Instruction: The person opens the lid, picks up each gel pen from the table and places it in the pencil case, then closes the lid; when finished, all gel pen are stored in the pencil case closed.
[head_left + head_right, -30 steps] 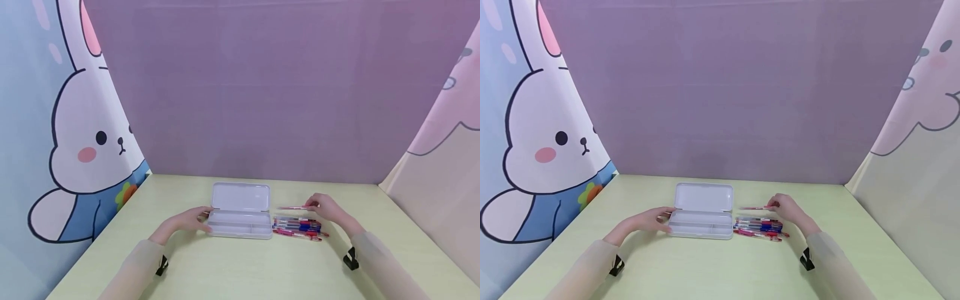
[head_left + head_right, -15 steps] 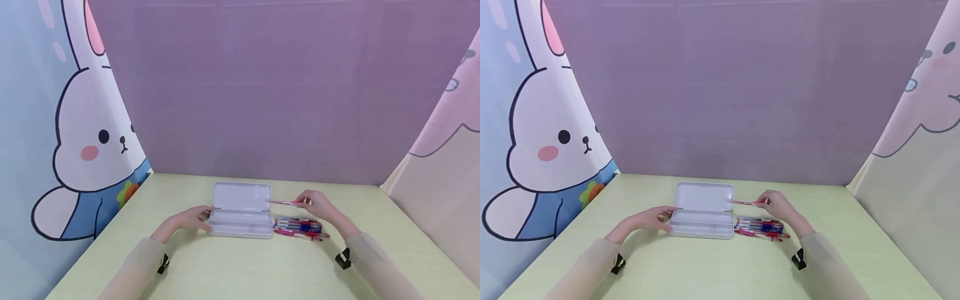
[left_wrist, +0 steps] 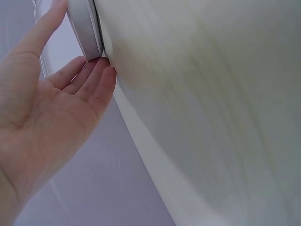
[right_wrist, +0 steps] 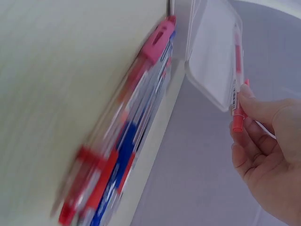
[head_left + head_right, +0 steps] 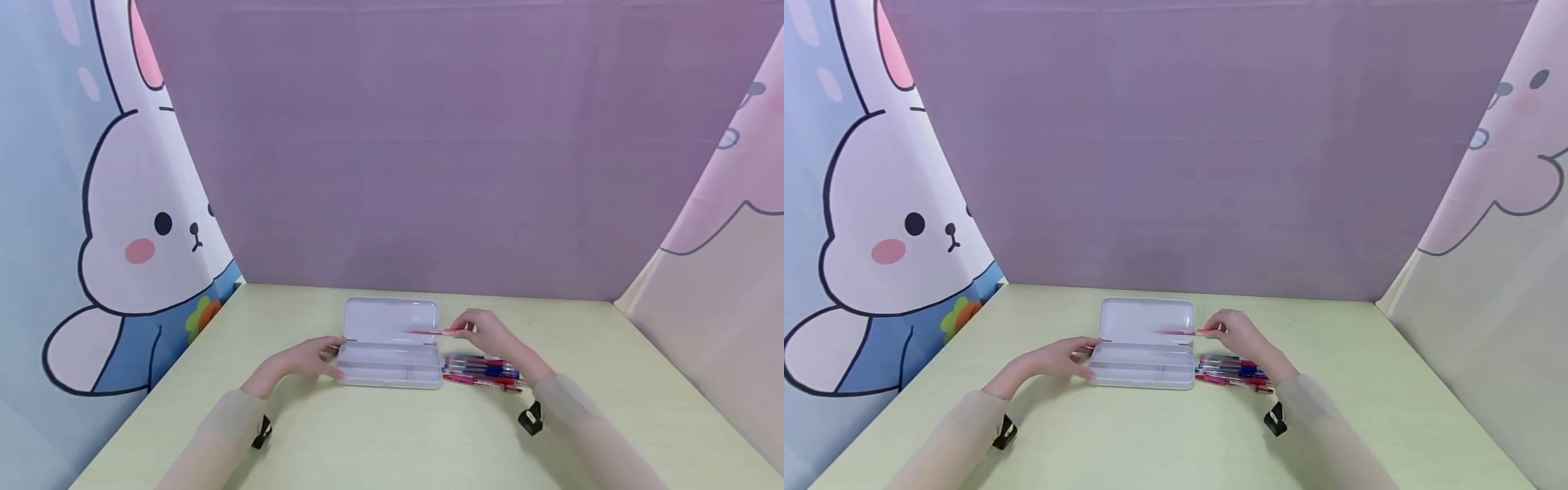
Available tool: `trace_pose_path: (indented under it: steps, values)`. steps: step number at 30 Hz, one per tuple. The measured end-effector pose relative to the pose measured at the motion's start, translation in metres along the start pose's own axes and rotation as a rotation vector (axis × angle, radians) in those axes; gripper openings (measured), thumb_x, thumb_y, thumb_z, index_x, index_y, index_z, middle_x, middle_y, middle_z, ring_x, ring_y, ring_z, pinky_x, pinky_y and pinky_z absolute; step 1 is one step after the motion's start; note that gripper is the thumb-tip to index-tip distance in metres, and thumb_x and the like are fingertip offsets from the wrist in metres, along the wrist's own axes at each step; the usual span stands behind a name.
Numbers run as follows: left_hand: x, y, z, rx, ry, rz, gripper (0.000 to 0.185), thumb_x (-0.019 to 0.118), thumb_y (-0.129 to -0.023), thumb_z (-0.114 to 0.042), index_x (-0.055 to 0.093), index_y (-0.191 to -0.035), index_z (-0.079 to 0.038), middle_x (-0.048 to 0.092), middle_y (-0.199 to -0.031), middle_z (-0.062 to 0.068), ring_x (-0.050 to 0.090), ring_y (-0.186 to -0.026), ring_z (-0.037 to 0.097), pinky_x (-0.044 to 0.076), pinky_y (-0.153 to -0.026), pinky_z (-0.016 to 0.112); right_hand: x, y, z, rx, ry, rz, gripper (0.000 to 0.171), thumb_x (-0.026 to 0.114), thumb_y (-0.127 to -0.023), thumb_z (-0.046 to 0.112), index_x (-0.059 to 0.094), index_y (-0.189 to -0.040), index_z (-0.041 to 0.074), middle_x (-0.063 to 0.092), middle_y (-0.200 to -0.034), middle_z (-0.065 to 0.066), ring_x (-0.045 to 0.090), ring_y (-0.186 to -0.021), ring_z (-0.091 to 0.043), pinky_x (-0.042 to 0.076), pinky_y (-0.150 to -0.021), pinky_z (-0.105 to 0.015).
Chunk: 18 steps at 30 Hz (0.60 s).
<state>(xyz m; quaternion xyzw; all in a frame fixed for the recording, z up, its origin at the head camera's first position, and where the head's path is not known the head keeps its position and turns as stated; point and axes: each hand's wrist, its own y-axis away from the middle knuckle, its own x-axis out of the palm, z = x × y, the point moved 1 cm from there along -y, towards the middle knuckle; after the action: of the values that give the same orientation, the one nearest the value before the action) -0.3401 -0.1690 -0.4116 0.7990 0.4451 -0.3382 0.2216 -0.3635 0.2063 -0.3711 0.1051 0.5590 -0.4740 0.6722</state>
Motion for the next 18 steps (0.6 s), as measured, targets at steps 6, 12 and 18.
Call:
trace_pose_path:
  steps: [6, 12, 18]
  values:
    - [-0.001, 0.0, 0.0, -0.003, 0.002, -0.004, 0.076, 0.077, -0.078, -0.025, 0.04, -0.138, 0.004, 0.046, -0.138, 0.023, 0.047, -0.122, 0.039, 0.041, -0.103, 0.05, 0.012, -0.009, 0.011, -0.029, -0.004, 0.012, 0.006, 0.07, -0.083, 0.009, 0.071, -0.089, 0.007, 0.068, -0.082, 0.0, 0.053, -0.07, -0.008, 0.047, -0.061, -0.019]
    - [0.0, -0.001, 0.001, 0.008, 0.005, -0.009, 0.074, 0.077, -0.077, -0.023, 0.042, -0.136, 0.005, 0.047, -0.136, 0.023, 0.048, -0.121, 0.039, 0.042, -0.102, 0.05, 0.02, -0.015, 0.024, -0.046, -0.04, 0.023, 0.007, 0.069, -0.082, 0.005, 0.072, -0.089, 0.006, 0.067, -0.081, -0.002, 0.053, -0.07, -0.008, 0.047, -0.06, -0.018]
    - [0.0, -0.001, 0.003, 0.021, 0.018, -0.005, 0.074, 0.077, -0.078, -0.023, 0.041, -0.136, 0.005, 0.046, -0.136, 0.024, 0.047, -0.122, 0.041, 0.041, -0.102, 0.05, 0.029, -0.02, 0.032, -0.017, -0.076, 0.051, 0.007, 0.069, -0.083, 0.004, 0.071, -0.089, 0.003, 0.066, -0.085, -0.006, 0.054, -0.071, -0.01, 0.047, -0.059, -0.018]
